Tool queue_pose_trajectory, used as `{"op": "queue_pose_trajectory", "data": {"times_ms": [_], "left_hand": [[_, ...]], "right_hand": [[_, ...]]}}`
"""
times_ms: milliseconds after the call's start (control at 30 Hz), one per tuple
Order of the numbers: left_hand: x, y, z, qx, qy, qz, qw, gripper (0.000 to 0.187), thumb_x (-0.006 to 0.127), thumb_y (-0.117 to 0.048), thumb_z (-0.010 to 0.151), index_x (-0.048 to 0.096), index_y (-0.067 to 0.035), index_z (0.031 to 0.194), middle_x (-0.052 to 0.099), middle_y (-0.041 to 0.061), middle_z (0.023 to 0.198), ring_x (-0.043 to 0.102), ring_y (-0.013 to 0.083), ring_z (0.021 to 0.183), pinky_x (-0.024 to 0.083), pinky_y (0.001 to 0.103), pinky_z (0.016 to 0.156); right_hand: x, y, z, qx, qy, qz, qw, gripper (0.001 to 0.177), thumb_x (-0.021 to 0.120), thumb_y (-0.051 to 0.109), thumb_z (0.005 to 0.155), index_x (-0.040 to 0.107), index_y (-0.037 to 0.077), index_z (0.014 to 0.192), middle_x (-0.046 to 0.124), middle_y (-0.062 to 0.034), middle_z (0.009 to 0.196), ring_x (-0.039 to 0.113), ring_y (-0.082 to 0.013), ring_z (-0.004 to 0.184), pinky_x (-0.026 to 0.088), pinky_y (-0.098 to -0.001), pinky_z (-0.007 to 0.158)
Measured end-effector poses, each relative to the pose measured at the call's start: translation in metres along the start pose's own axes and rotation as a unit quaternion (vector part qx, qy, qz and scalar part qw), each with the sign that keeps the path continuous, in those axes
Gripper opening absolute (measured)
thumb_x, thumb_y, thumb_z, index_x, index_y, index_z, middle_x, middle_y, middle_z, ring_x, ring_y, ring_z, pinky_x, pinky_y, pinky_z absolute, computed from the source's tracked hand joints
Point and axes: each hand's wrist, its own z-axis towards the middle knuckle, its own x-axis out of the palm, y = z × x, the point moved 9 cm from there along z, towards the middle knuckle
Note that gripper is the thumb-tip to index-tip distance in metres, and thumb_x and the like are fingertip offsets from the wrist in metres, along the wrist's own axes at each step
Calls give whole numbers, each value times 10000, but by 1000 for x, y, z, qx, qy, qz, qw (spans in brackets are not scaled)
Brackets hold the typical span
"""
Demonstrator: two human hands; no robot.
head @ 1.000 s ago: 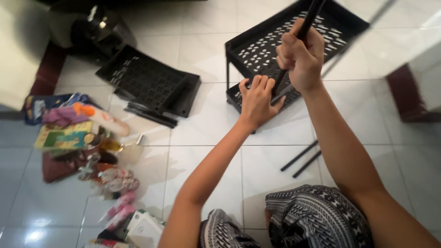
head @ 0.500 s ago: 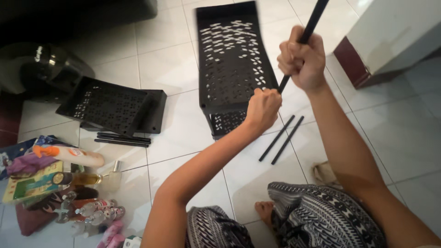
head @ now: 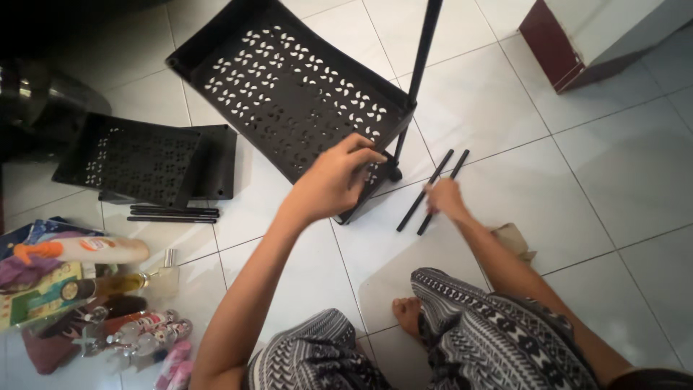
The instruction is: The person assembles a black plastic shelving unit by inserting metal legs into the corners of perforated trays and stacking them. The person wipes the metal legs with a cloth before insertion and arranges the trays into a multi-tiered structure.
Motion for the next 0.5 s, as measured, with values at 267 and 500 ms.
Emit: {"op": "queue_pose_trajectory", "data": {"times_ms": [267,500], "left_hand": [[45,19,49,-65,-121,-28,990,329,545,100,875,660,-15,1160,618,178,1176,638,362,1088,517,418,929],[69,32,118,-147,-170,-59,973,397,690,-182,855,634,-52,1225,686,191,1129,658,361,1097,496,454,979]], "right_hand": [[50,1,-5,-47,51,110,992,348,605,118,921,649,-129,679,687,-223,576,719,-285,469,607,-379,439],[-23,42,-21,-111,-6,459,881,349,412,269,1001,525,-23,847,675,-192,715,681,-251,569,573,-396,458]]}}
